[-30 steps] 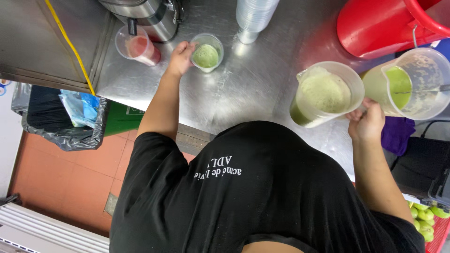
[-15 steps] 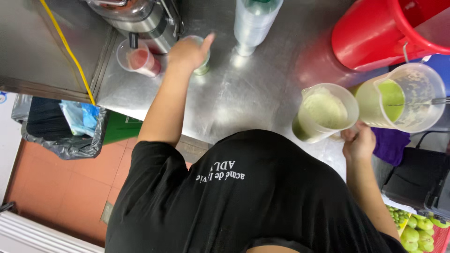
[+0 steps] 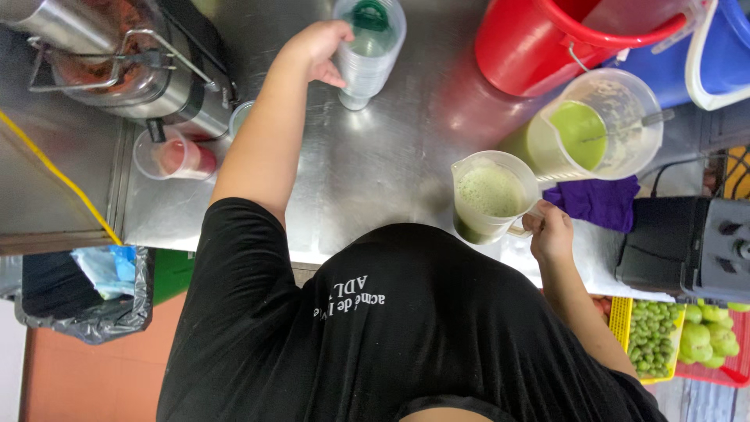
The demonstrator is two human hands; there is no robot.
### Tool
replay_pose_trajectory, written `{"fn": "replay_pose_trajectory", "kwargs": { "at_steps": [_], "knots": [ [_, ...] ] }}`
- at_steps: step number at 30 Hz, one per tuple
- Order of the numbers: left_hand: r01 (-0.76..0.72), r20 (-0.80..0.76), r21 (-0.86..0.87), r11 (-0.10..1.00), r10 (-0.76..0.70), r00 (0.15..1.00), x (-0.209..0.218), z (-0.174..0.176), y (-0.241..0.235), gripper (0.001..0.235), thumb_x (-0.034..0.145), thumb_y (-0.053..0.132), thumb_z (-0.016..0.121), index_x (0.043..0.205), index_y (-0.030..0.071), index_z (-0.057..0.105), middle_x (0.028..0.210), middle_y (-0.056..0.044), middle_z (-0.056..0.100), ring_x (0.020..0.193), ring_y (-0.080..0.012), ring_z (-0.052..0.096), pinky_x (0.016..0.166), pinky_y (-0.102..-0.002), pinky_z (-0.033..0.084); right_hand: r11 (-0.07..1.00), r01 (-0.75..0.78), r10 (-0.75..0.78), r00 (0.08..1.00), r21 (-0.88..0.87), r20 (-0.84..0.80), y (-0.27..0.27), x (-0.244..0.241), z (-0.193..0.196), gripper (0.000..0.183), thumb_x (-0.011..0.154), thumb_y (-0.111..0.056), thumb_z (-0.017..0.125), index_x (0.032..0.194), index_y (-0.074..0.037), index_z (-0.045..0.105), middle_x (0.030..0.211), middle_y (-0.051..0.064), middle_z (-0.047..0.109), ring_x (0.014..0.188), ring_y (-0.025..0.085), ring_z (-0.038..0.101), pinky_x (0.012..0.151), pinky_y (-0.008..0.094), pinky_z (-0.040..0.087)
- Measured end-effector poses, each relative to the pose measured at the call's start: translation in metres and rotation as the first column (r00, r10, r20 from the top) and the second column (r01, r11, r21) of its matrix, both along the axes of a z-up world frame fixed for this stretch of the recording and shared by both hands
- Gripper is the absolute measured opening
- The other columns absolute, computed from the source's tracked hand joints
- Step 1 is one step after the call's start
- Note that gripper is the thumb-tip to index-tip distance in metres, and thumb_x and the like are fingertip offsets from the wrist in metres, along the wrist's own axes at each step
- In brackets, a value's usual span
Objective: The person pours a green liquid from a large plastic pitcher into multiple clear plastic cups arranged on a stainless steel countertop. The person fills each cup sequentially and places them in rows.
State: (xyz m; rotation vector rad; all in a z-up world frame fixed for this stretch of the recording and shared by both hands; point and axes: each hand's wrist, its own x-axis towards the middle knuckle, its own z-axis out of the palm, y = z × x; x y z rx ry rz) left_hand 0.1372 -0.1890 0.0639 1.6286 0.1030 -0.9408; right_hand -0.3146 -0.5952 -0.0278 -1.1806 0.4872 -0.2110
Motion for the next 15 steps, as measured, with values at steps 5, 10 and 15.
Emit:
{"fn": "replay_pose_trajectory", "kwargs": {
  "at_steps": [5, 10, 15],
  "knots": [
    [0.053, 0.064, 0.060, 0.997, -0.057, 0.996, 0.011, -0.017, -0.075, 0.059, 0.087, 0.030, 0.058, 0.142, 0.014, 0.044, 0.158, -0.018, 0.030, 0.130, -0.0450, 0.053, 0.094, -0.063, 0.059, 0.999, 0.043, -0.045, 0.997, -0.031, -0.060, -0.006, -0.008, 0.002, 0.033, 0.099, -0.020, 0.055, 0.069, -0.008, 0.052, 0.059, 0.001, 0.043, 0.056, 0.015, 0.042, 0.059, 0.031, 0.034],
    [0.136, 0.066, -0.033, 0.990, -0.133, 0.989, -0.002, -0.001, -0.126, 0.057, 0.094, 0.040, 0.053, 0.143, 0.012, 0.044, 0.153, -0.016, 0.040, 0.124, -0.0439, 0.060, 0.094, -0.056, 0.062, 0.996, 0.090, -0.089, 0.995, 0.023, -0.033, -0.004, -0.013, -0.001, 0.032, 0.100, -0.020, 0.056, 0.070, -0.007, 0.053, 0.060, 0.001, 0.046, 0.057, 0.014, 0.042, 0.059, 0.031, 0.034],
    [0.039, 0.584, 0.569, 0.822, -0.436, 0.684, -0.009, 0.024, -0.155, 0.046, 0.095, 0.048, 0.059, 0.117, 0.008, 0.067, 0.104, -0.014, 0.077, 0.091, -0.0320, 0.077, 0.081, -0.044, 0.063, 0.990, 0.114, -0.117, 0.992, 0.086, 0.037, -0.003, -0.014, 0.007, 0.025, 0.099, -0.022, 0.053, 0.078, -0.007, 0.055, 0.067, 0.001, 0.049, 0.061, 0.013, 0.040, 0.061, 0.030, 0.032]
  ]
}}
